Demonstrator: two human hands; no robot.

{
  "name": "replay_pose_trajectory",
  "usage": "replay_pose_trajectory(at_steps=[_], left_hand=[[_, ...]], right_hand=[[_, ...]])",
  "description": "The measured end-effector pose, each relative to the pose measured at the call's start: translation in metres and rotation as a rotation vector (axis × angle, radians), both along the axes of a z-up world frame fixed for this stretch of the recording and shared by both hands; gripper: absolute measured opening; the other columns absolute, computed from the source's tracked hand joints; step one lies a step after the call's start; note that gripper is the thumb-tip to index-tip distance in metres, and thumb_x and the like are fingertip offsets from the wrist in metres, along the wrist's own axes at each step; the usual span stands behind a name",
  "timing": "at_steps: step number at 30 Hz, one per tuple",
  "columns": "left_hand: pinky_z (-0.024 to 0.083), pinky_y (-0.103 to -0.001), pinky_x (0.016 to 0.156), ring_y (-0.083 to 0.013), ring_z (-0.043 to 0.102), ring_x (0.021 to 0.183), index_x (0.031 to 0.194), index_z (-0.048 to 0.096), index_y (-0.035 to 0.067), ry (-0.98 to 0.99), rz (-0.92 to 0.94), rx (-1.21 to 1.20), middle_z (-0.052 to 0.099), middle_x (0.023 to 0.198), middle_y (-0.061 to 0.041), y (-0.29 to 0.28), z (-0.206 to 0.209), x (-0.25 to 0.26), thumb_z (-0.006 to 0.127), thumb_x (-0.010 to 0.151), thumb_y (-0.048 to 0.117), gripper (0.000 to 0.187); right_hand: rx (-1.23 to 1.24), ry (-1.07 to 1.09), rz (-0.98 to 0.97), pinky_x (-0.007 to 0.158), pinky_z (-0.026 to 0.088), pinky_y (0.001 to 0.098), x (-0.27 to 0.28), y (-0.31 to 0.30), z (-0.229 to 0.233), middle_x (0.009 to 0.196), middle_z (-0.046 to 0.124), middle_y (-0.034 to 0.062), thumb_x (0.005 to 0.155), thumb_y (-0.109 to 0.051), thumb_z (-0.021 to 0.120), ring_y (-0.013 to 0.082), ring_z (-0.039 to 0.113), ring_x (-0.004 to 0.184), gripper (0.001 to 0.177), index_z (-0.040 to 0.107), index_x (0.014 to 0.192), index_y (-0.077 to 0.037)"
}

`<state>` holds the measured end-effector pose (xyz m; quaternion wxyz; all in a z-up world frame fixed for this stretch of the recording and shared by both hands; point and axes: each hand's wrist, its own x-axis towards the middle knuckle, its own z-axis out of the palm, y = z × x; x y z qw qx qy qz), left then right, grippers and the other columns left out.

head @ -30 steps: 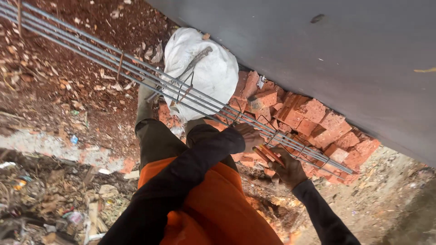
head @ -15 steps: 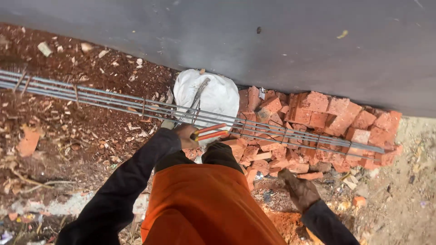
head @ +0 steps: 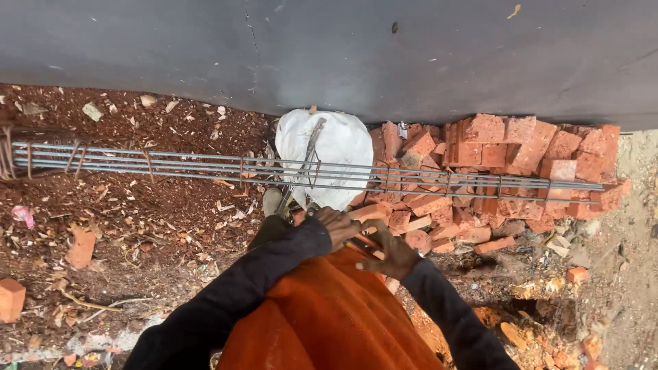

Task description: The person constructs a rebar cage by positioning metal stirrups along the rebar rods and twisting wire around the intersections using pliers.

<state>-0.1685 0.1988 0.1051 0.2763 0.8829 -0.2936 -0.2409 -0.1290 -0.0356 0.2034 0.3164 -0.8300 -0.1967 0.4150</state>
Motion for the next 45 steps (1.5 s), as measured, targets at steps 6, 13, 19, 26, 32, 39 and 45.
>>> replay_pose_trajectory(at_steps=[6, 13, 19, 26, 32, 39, 45], left_hand=[[0.049, -0.05, 0.092, -0.0356, 0.061, 0.105, 0.121, 0.059, 0.007, 0.061, 0.135, -0.337, 0.064, 0.111, -0.017, 0.028, 0.028, 0.007, 0.083, 0.08, 0.029, 0.052], [0.062, -0.036, 0.079, -0.021, 0.074, 0.086, 0.11, 0.071, 0.01, 0.37, 1.122, -0.34, 0.075, 0.097, -0.009, 0.052, -0.143, 0.033, 0.071, 0.092, 0.017, 0.019], [0.066, -0.034, 0.065, -0.023, 0.076, 0.081, 0.117, 0.066, -0.003, 1.171, 1.021, -1.135, 0.075, 0.102, -0.014, 0.011, -0.096, 0.032, 0.057, 0.103, 0.039, 0.045], [0.064, -0.036, 0.063, -0.0188, 0.073, 0.086, 0.122, 0.065, 0.0, 0.915, 1.115, -1.16, 0.073, 0.104, -0.01, -0.026, -0.057, 0.009, 0.061, 0.103, 0.023, 0.03], [0.059, -0.038, 0.061, -0.0249, 0.076, 0.071, 0.119, 0.068, 0.001, 0.439, 0.937, -0.725, 0.073, 0.083, -0.016, -0.02, -0.001, 0.013, 0.06, 0.104, 0.019, 0.025], [0.054, -0.04, 0.054, -0.0262, 0.065, 0.062, 0.105, 0.06, 0.0, -0.067, 0.759, -0.368, 0.064, 0.076, -0.015, -0.029, -0.005, -0.012, 0.059, 0.098, 0.011, 0.013], [0.055, -0.031, 0.049, -0.014, 0.062, 0.055, 0.096, 0.061, 0.003, 0.436, 1.246, -0.504, 0.067, 0.074, -0.006, -0.003, -0.061, -0.035, 0.053, 0.107, 0.013, 0.017]], right_hand=[[0.044, 0.713, -0.407, 0.045, 0.056, 0.0356, -0.032, 0.029, -0.042, 0.08, 0.062, 0.0086, 0.09, -0.031, 0.071, 0.0181, 0.063, 0.055, 0.058, 0.037, 0.133, -0.013], [-0.05, 0.467, -0.656, 0.038, 0.049, 0.0325, -0.054, 0.01, -0.05, 0.066, 0.061, 0.0089, 0.103, -0.028, 0.058, 0.0201, 0.058, 0.042, 0.028, 0.057, 0.122, -0.007], [0.292, 0.526, -0.722, 0.055, 0.062, 0.0322, -0.044, -0.011, -0.057, 0.099, 0.073, 0.0062, 0.1, -0.026, 0.055, 0.0192, 0.074, 0.072, 0.032, 0.055, 0.13, -0.012], [0.217, 0.362, -0.567, 0.066, 0.061, 0.0275, -0.023, 0.019, -0.061, 0.1, 0.072, 0.004, 0.106, -0.031, 0.049, 0.0112, 0.072, 0.083, 0.031, 0.053, 0.13, -0.012], [0.354, 0.176, -0.612, 0.069, 0.052, 0.0261, -0.001, 0.033, -0.089, 0.094, 0.062, 0.0002, 0.107, -0.03, 0.053, 0.0077, 0.056, 0.083, 0.023, 0.051, 0.113, -0.008], [0.539, 0.412, -1.008, 0.077, 0.057, 0.0361, 0.001, 0.015, -0.122, 0.089, 0.065, 0.0016, 0.104, -0.023, 0.06, 0.0133, 0.061, 0.08, 0.013, 0.065, 0.107, -0.011], [0.505, 0.08, -1.048, 0.052, 0.049, 0.0297, 0.051, -0.03, -0.114, 0.068, 0.055, 0.0026, 0.106, -0.021, 0.075, 0.0139, 0.053, 0.056, 0.024, 0.055, 0.094, -0.014]])
